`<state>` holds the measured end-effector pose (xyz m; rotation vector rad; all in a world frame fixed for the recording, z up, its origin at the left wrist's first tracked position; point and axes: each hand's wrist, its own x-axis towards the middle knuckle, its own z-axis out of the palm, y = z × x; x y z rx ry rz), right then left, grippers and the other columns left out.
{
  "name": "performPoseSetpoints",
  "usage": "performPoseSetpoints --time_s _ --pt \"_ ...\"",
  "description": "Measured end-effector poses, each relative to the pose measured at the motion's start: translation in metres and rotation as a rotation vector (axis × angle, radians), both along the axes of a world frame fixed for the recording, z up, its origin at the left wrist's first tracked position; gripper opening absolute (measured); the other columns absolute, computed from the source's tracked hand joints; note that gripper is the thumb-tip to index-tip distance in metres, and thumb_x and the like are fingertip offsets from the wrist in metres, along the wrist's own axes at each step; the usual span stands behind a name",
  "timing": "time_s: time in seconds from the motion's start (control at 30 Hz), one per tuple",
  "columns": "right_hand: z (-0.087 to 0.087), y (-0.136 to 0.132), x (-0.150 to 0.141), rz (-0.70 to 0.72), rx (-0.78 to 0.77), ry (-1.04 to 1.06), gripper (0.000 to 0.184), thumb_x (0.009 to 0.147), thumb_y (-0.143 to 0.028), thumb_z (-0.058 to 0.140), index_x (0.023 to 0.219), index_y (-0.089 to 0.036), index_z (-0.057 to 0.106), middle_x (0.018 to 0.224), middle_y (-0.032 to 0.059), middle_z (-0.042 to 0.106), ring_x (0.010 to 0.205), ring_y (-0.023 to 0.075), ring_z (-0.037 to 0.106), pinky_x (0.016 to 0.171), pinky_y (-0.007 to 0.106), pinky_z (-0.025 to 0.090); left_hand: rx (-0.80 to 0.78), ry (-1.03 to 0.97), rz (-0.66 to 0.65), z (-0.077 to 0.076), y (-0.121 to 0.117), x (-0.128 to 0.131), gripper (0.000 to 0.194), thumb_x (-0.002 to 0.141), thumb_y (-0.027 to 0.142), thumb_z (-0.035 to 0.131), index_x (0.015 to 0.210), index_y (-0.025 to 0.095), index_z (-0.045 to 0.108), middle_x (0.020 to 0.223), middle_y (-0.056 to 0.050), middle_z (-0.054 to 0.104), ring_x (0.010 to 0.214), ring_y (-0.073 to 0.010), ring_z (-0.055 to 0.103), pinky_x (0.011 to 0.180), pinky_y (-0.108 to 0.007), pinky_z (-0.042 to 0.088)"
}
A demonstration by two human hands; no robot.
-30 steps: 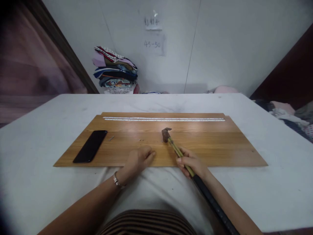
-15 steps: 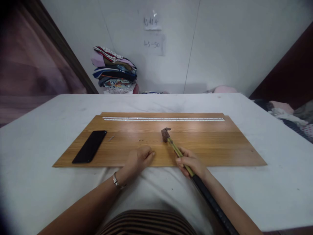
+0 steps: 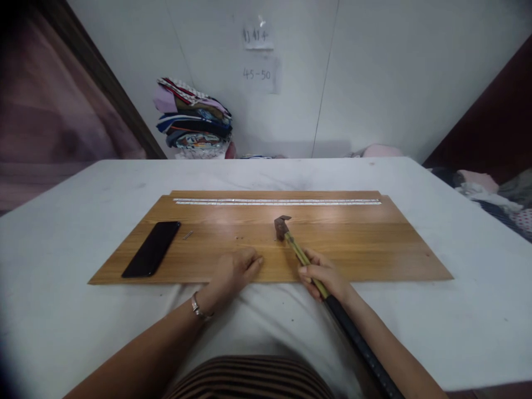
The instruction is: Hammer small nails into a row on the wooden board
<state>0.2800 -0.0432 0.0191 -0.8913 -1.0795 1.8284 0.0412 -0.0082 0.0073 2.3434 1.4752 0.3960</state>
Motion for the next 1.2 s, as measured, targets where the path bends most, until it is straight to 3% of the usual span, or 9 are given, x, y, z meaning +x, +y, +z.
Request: performPoseSetpoints --time_s 1.2 --pt "-0.0008 -0.0014 0.0002 -0.022 -0.022 0.068 0.017 0.073 -0.025 0.064 0.078 -0.019 0.049 0.049 -0.0096 0.049 0.025 0.0020 0.034 0.024 0.012 0.033 0.040 -0.001 0.002 -0.0036 0.0005 -0.0007 0.025 0.088 0.032 0.045 0.068 0.019 0.052 0.063 0.002 0.058 0.057 -0.0104 0.048 0.054 -0.024 0.025"
